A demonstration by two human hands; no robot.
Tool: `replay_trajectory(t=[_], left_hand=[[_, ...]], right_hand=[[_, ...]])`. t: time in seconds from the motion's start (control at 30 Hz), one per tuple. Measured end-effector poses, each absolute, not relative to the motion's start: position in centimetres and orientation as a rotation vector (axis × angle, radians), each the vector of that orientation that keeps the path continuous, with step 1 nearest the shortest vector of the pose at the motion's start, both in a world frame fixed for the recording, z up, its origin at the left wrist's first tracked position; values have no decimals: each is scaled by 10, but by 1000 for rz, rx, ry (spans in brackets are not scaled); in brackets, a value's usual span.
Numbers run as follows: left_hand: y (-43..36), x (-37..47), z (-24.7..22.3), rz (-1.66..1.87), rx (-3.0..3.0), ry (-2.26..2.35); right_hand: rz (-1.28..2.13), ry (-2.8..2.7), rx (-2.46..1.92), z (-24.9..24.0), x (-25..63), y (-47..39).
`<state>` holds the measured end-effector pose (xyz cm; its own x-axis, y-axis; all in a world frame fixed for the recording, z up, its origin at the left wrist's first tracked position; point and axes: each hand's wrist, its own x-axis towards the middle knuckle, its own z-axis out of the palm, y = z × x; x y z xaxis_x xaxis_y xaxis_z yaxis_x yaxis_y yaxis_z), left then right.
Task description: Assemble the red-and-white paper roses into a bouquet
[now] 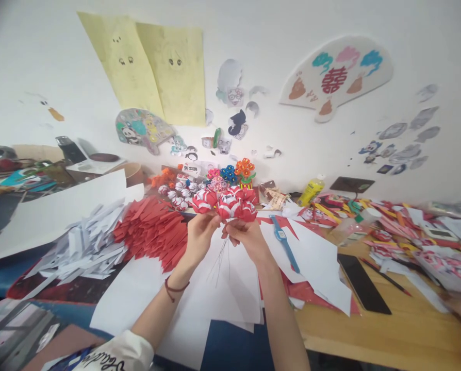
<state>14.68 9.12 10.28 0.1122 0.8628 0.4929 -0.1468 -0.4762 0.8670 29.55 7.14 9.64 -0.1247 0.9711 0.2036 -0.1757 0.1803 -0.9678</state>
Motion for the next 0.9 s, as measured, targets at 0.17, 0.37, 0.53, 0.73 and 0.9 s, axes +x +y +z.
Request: replay_trajectory(t=[0.17, 0.37, 0.53, 0.73, 0.9], left_hand=[[89, 146, 105, 1557, 1588, 738], [98, 147, 103, 1623, 1626, 801], [101, 145, 105, 1597, 1684, 804], [108, 149, 101, 1608, 1673, 854], [115, 154, 88, 1600, 1493, 854]], right_hand=[[1280, -1258, -856, 91, 297, 74], [1281, -1259, -918, 93, 295, 82], [1307, -1271, -911, 94, 297, 88], [1262, -1281, -952, 90, 301, 92], [1064, -1190, -960, 77, 295, 99]])
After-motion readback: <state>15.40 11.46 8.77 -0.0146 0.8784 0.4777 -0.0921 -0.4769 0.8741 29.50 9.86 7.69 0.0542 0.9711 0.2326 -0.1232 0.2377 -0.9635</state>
